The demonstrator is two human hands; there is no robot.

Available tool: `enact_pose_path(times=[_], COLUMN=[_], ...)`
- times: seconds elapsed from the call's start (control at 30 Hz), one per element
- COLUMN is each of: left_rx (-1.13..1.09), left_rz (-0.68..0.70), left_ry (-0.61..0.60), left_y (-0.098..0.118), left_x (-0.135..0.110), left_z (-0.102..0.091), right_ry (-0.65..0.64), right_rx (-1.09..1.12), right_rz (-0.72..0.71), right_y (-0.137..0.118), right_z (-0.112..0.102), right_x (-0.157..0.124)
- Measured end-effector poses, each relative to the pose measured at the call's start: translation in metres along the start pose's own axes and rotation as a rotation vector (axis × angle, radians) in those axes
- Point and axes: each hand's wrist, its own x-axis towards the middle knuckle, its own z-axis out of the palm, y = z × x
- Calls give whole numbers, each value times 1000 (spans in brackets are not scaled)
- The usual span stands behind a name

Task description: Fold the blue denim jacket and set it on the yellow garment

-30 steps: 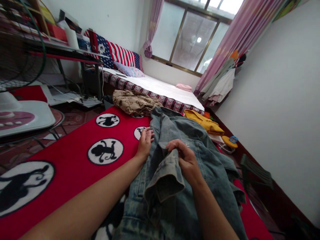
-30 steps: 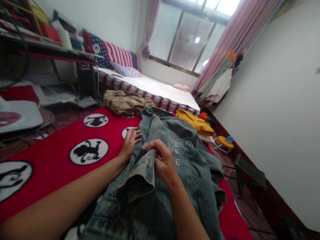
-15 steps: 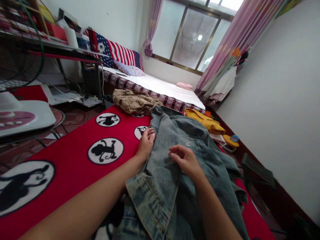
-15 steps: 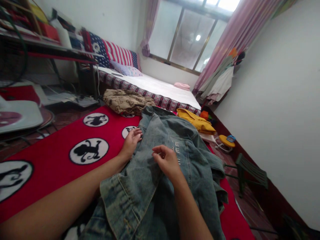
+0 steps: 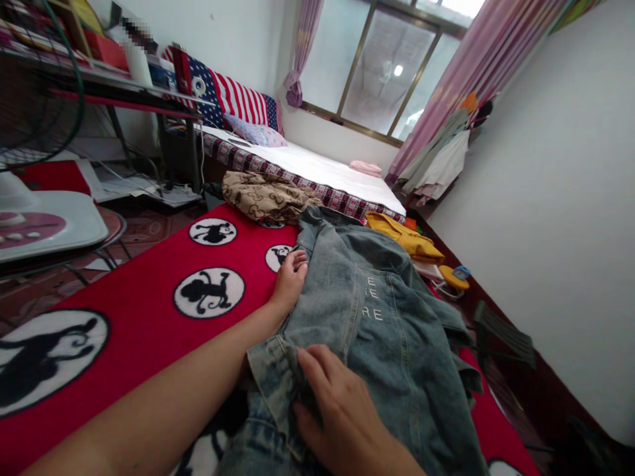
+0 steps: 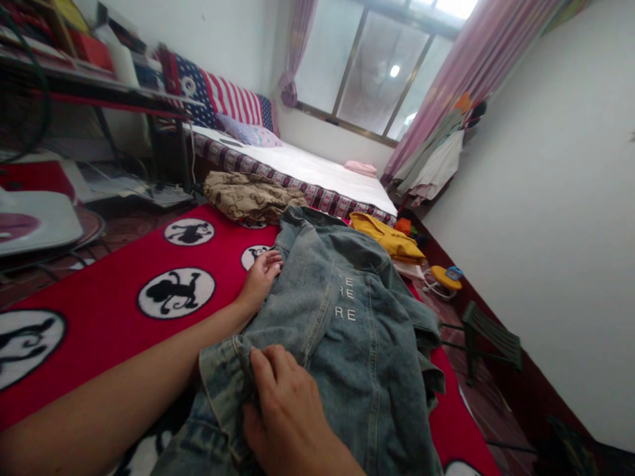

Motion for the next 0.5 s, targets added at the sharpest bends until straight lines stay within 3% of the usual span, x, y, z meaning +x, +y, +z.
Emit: enact_pose_path(times=[0.07, 0.13, 0.37, 0.4, 0.5], left_rx=[-9, -17, -35, -38, -35], left_rz=[-6, -10, -30, -30, -33], left_ry=[-7, -12, 0, -2, 4], left_y=[1, 1, -3, -4, -5], left_x=[0, 0, 3, 3, 3], left_z=[-1, -1, 1, 1, 2], right_ry=[36, 86, 175, 97, -352], right_rx=[8, 102, 979, 1025, 974], right_rz=[4, 24, 258, 257, 230], right_y=[2, 7, 45, 48, 47], right_z=[13, 10, -74, -83, -91], right_x=[7, 12, 7, 5, 8])
